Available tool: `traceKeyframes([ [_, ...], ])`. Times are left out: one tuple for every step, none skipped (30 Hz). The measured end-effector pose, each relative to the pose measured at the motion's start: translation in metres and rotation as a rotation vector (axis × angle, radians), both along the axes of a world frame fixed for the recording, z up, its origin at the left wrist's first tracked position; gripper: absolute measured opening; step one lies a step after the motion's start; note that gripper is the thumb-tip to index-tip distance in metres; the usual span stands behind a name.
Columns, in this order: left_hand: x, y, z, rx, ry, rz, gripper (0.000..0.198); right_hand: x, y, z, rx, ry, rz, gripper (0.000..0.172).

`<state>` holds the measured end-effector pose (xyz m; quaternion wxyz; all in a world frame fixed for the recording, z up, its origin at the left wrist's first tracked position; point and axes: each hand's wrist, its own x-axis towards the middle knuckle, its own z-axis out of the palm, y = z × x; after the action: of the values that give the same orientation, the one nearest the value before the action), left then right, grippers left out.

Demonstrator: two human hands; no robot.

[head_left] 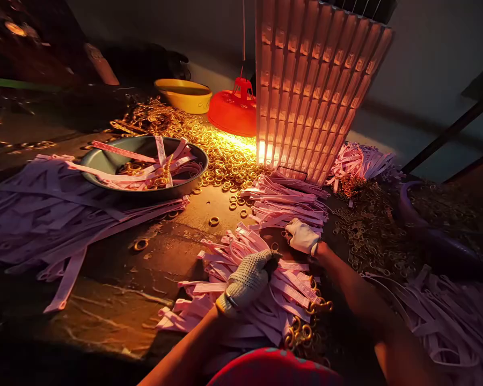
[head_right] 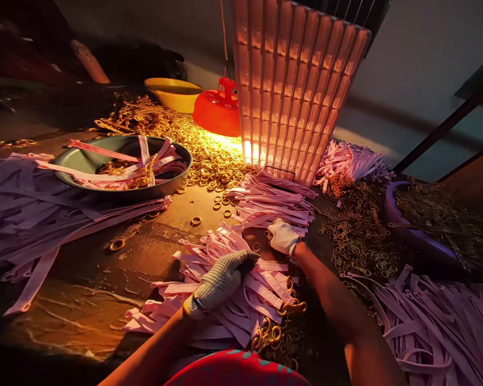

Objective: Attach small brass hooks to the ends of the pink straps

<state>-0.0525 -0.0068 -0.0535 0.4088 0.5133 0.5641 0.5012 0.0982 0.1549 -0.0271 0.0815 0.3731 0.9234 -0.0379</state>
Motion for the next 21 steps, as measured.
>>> traceKeyframes([
  [0.0, 0.0, 0.0, -0.012, -0.075, 0.001, 0.026, 0.0, -0.001, 0.0, -0.007, 0.018, -0.018, 0.019],
  [-0.001, 0.0, 0.001, -0.024, -0.158, -0.002, 0.028, -0.001, -0.003, 0.001, -0.009, 0.033, -0.038, 0.018],
  [-0.002, 0.0, 0.004, -0.04, -0.243, -0.007, 0.03, -0.002, -0.006, 0.003, -0.01, 0.047, -0.058, 0.017],
  [-0.002, -0.001, 0.008, -0.069, -0.33, -0.015, 0.03, -0.003, -0.009, 0.006, -0.011, 0.063, -0.074, 0.016],
  [-0.002, -0.002, 0.013, -0.109, -0.416, -0.02, 0.029, -0.003, -0.013, 0.01, -0.015, 0.083, -0.083, 0.014],
  [-0.002, -0.004, 0.019, -0.153, -0.5, -0.023, 0.03, -0.003, -0.018, 0.015, -0.025, 0.106, -0.083, 0.014],
  [-0.002, -0.006, 0.025, -0.195, -0.58, -0.036, 0.033, -0.002, -0.024, 0.021, -0.042, 0.129, -0.073, 0.013],
  [-0.002, -0.008, 0.031, -0.232, -0.661, -0.057, 0.036, 0.001, -0.031, 0.028, -0.063, 0.148, -0.053, 0.012],
  [-0.002, -0.01, 0.036, -0.26, -0.739, -0.084, 0.038, 0.005, -0.039, 0.035, -0.091, 0.168, -0.029, 0.011],
  [-0.001, -0.012, 0.039, -0.277, -0.803, -0.118, 0.039, 0.01, -0.048, 0.043, -0.128, 0.197, -0.003, 0.01],
  [-0.001, -0.013, 0.041, -0.301, -0.857, -0.151, 0.037, 0.016, -0.057, 0.051, -0.173, 0.238, 0.02, 0.011],
  [0.0, -0.013, 0.041, -0.333, -0.906, -0.169, 0.035, 0.022, -0.066, 0.058, -0.231, 0.292, 0.038, 0.014],
  [0.001, -0.013, 0.04, -0.368, -0.949, -0.167, 0.033, 0.029, -0.075, 0.065, -0.295, 0.352, 0.051, 0.019],
  [0.002, -0.013, 0.039, -0.397, -0.986, -0.15, 0.031, 0.035, -0.083, 0.072, -0.359, 0.415, 0.058, 0.023],
  [0.003, -0.012, 0.038, -0.422, -1.019, -0.127, 0.029, 0.041, -0.091, 0.077, -0.417, 0.47, 0.065, 0.027],
  [0.004, -0.011, 0.037, -0.445, -1.054, -0.101, 0.028, 0.046, -0.099, 0.082, -0.467, 0.507, 0.074, 0.03],
  [0.004, -0.01, 0.036, -0.47, -1.082, -0.086, 0.027, 0.051, -0.106, 0.085, -0.513, 0.531, 0.09, 0.032],
  [0.004, -0.009, 0.036, -0.499, -1.1, -0.088, 0.026, 0.054, -0.113, 0.087, -0.548, 0.544, 0.116, 0.032],
  [0.004, -0.008, 0.037, -0.54, -1.112, -0.111, 0.027, 0.057, -0.121, 0.088, -0.568, 0.545, 0.144, 0.031],
  [0.004, -0.007, 0.038, -0.58, -1.123, -0.141, 0.027, 0.059, -0.129, 0.088, -0.57, 0.533, 0.171, 0.029],
  [0.003, -0.006, 0.039, -0.614, -1.132, -0.183, 0.029, 0.06, -0.138, 0.087, -0.553, 0.504, 0.189, 0.026],
])
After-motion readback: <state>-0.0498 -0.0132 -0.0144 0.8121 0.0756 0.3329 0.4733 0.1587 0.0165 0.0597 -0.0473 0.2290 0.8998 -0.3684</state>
